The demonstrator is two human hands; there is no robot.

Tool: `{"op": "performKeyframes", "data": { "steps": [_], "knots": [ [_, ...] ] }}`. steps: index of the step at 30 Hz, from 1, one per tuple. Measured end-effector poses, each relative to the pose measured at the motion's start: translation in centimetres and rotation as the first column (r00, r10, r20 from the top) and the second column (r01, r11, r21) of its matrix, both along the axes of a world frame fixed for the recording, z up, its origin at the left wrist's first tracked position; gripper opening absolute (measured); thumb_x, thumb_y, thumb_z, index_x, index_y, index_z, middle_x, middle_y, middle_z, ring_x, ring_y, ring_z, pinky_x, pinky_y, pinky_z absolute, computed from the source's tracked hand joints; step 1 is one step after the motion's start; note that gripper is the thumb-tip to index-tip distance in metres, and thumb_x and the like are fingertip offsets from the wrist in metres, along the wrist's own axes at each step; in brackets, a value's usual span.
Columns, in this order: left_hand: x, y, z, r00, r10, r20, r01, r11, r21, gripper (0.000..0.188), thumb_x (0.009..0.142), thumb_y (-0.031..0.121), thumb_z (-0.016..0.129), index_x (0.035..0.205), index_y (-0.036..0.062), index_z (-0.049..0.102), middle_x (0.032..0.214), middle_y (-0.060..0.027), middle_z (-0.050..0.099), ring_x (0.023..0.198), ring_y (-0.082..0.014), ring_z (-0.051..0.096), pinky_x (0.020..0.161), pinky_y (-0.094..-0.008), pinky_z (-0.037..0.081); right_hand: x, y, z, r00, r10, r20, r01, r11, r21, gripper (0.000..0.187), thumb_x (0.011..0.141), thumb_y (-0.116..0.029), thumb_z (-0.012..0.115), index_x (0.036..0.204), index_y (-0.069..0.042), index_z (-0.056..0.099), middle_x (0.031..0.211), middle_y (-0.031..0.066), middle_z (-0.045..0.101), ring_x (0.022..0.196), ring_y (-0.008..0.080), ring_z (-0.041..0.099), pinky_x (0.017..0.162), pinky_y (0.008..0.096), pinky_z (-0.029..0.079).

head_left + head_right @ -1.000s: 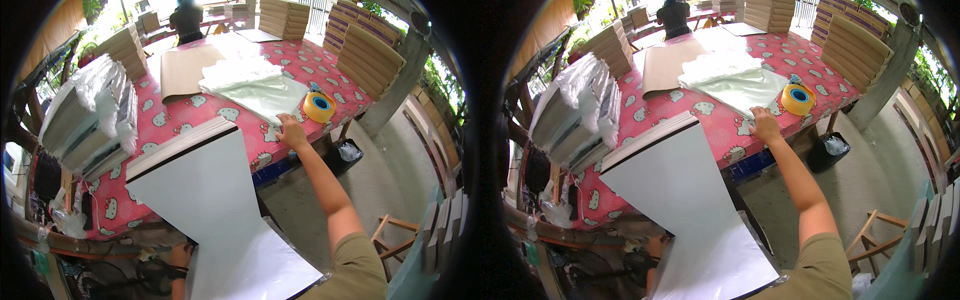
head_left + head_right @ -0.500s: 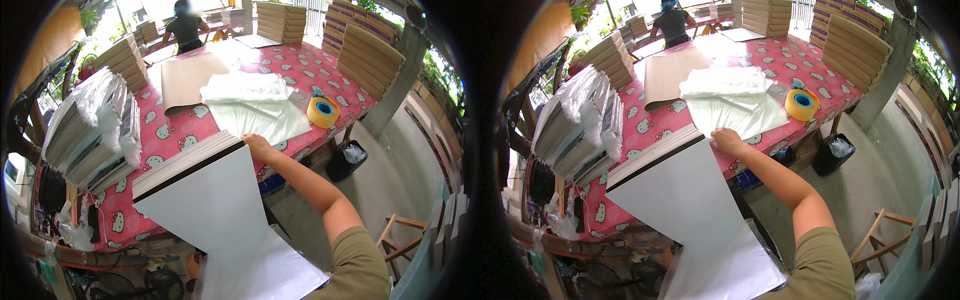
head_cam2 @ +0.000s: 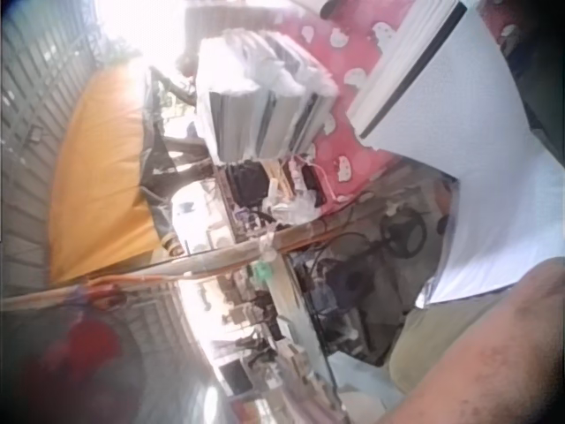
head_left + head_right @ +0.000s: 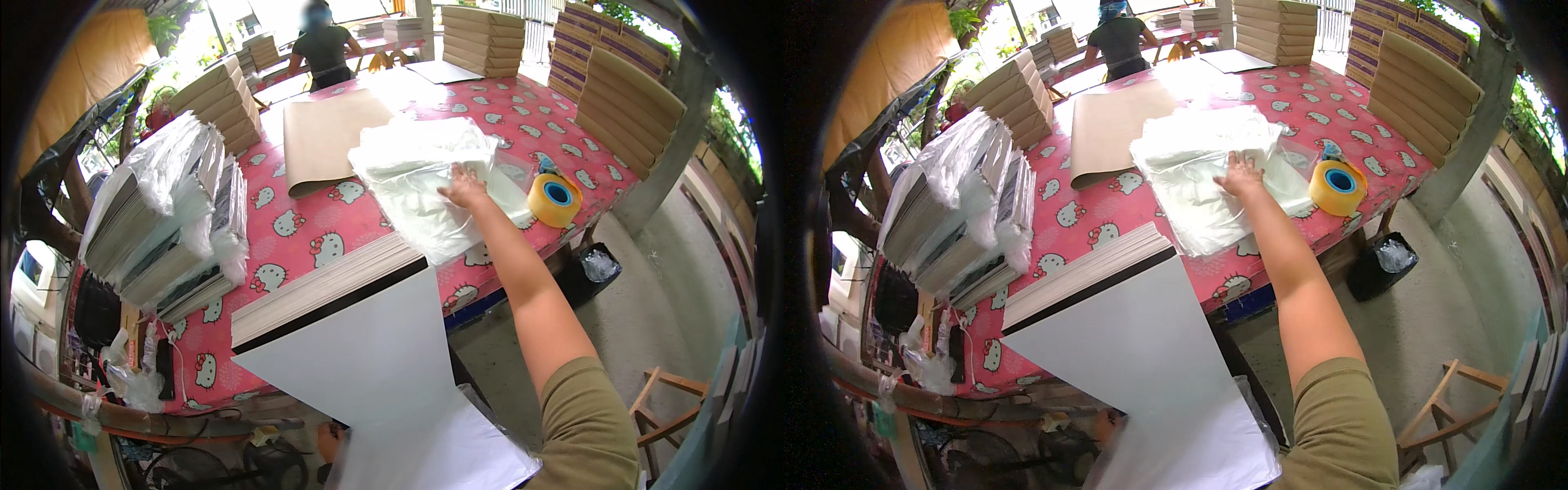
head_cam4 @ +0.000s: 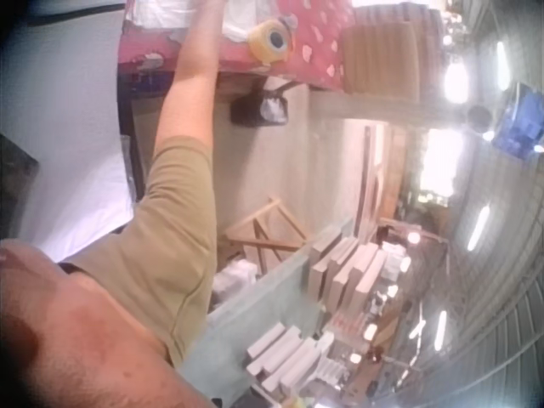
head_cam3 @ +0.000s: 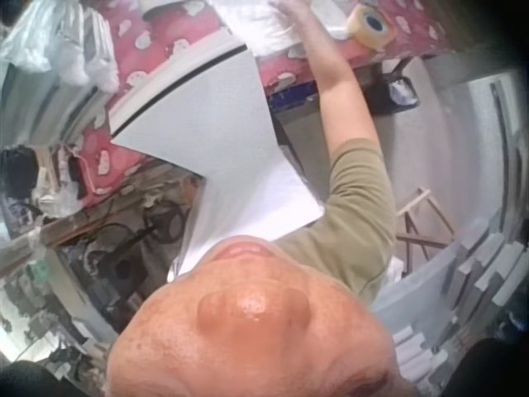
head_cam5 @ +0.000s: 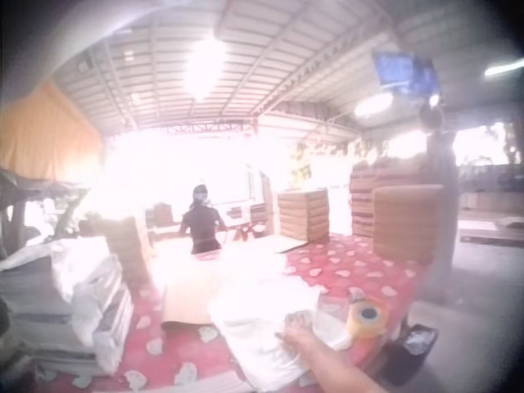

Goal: The person places black albums into clear plastic sleeves one by one at a table in a workspace.

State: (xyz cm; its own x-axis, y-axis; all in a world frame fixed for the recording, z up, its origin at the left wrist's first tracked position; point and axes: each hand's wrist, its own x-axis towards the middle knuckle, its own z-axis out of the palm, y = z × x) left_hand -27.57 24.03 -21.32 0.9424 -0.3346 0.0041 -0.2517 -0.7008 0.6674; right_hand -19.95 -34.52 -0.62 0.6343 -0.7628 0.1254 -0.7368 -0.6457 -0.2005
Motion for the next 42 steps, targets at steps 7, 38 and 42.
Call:
{"op": "performKeyframes", "data": {
  "steps": [7, 38, 42],
  "knots": [
    [0.5, -0.1, -0.7, 1.000, -0.014, 0.003, 0.014, 0.999, -0.029, 0.013, 0.072, 0.009, 0.054, 0.075, -0.0013, 0.047, 0.070, -0.0150, 0.045, 0.062, -0.0300, 0.045, 0.058, -0.0397, 0.037, -0.8, 4.3, -2.7, 0.970, 0.171, 0.174, -0.172, 0.985, -0.011, 0.083, 0.074, -0.052, 0.054, 0.133, -0.007, 0.018, 0.121, 0.0174, 0.042, 0.115, 0.0288, 0.036, 0.092, 0.0454, 0.031],
    [4.5, 3.1, 17.7, 0.947, 0.286, 0.147, -0.128, 0.755, -0.643, 0.016, 0.078, 0.007, 0.052, 0.093, 0.0004, 0.051, 0.085, -0.0048, 0.050, 0.076, -0.0110, 0.046, 0.068, -0.0247, 0.039, -16.3, 15.2, 7.0, 0.703, 0.665, 0.253, -0.710, 0.638, 0.297, 0.027, 0.067, 0.007, 0.049, 0.088, -0.003, 0.062, 0.080, 0.0133, 0.061, 0.075, 0.0214, 0.058, 0.070, 0.0298, 0.044],
    [2.9, -2.1, 27.4, 0.954, -0.068, 0.293, 0.284, 0.529, -0.800, 0.026, 0.076, 0.018, 0.058, 0.094, 0.0012, 0.050, 0.089, -0.0054, 0.049, 0.079, -0.0139, 0.048, 0.072, -0.0251, 0.039, -19.9, 22.0, 8.6, 0.471, 0.867, 0.160, -0.737, 0.287, 0.612, 0.028, 0.065, 0.002, 0.051, 0.091, -0.003, 0.060, 0.078, 0.0129, 0.062, 0.073, 0.0295, 0.058, 0.066, 0.0322, 0.046]
  ]
}}
